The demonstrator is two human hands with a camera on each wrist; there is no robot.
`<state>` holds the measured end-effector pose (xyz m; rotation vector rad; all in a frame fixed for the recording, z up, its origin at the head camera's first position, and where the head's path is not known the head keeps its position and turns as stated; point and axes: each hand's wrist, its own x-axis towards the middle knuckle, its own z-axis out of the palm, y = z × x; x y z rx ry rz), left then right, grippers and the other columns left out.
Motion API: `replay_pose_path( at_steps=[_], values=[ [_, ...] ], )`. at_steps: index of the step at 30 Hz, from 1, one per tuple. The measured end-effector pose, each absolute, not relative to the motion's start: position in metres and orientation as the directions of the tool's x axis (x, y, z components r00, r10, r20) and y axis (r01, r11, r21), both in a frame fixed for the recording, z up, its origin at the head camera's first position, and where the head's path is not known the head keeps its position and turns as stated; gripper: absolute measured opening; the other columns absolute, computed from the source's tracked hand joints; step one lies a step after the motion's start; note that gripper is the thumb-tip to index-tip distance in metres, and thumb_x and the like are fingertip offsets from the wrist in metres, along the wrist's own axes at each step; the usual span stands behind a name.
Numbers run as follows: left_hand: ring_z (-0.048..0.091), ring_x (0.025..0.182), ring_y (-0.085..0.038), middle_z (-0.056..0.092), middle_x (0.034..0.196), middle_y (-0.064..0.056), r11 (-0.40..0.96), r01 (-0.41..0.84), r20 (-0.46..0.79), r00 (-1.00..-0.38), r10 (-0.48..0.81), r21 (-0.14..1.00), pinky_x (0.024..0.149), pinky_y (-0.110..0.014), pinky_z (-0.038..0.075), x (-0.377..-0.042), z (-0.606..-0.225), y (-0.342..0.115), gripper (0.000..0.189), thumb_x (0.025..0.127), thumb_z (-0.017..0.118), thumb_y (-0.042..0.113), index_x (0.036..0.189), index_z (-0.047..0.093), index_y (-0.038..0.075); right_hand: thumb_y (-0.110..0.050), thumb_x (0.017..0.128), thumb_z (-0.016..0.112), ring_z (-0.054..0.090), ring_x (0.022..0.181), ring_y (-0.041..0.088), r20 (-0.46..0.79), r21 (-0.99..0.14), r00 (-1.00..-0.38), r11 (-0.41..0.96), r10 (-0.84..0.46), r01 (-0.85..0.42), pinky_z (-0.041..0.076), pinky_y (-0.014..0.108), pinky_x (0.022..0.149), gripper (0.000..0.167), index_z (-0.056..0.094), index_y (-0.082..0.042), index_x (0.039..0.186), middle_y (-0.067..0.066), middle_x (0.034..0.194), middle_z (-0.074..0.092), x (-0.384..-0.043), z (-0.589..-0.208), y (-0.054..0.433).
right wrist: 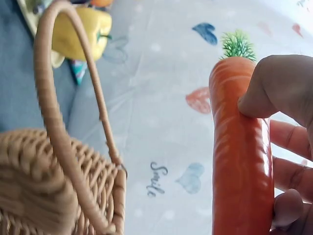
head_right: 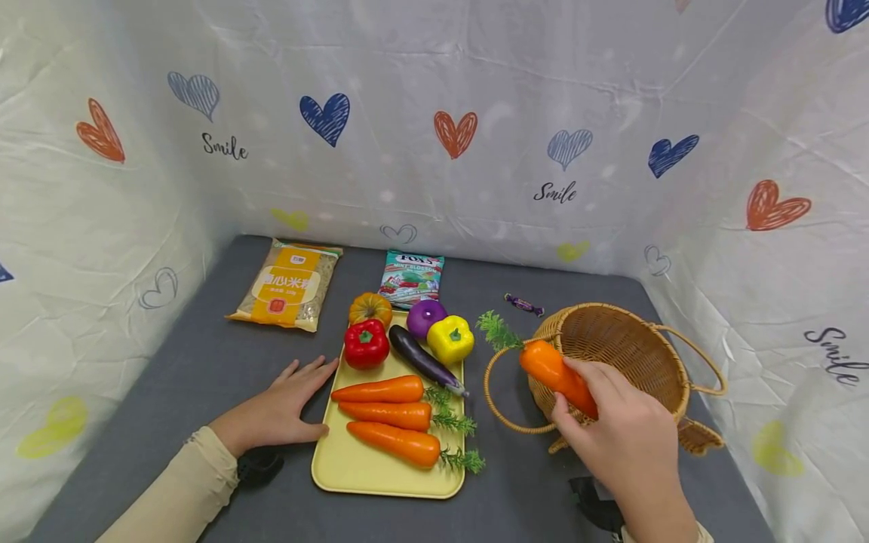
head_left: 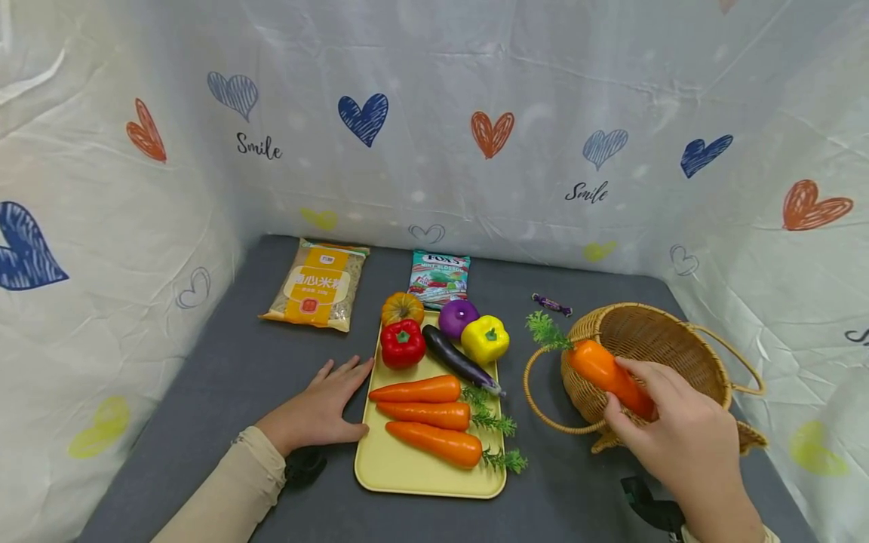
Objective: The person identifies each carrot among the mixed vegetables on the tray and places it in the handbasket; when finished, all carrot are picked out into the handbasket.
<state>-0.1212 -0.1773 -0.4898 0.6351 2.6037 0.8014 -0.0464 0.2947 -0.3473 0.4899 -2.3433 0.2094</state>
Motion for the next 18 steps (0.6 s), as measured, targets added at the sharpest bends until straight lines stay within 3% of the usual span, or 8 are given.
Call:
replay_pose_path(
  at_steps=[10, 18],
  values=[
    [0.019, 0.161, -0.035, 0.033, 0.172, -0.009, 0.741, 0.331, -0.172, -0.842, 0.512, 0.584, 0.126, -0.065, 0.0, -0.122, -0.492, -0.178, 0.107, 0.084, 0.078, 0.045, 0.17, 0.026, 0.006, -0.045, 0.086, 0.058, 0.051, 0.052, 0.015, 0.68, -0.03, -0.695, 0.938, -0.233, -0.345, 0.029, 0.022, 0.036, 0.054, 0.078, -0.006, 0.119, 0.012, 0.102, 0.076, -0.05, -0.346, 0.309],
    [0.019, 0.161, -0.036, 0.033, 0.172, -0.01, 0.736, 0.33, -0.17, -0.841, 0.514, 0.591, 0.126, -0.065, 0.0, -0.121, -0.49, -0.178, 0.107, 0.084, 0.078, 0.044, 0.17, 0.026, 0.005, -0.042, 0.086, 0.059, 0.055, 0.052, 0.019, 0.678, -0.021, -0.695, 0.939, -0.24, -0.344, 0.028, 0.022, 0.035, 0.053, 0.077, -0.005, 0.119, 0.015, 0.103, 0.076, -0.054, -0.348, 0.317]
  ],
)
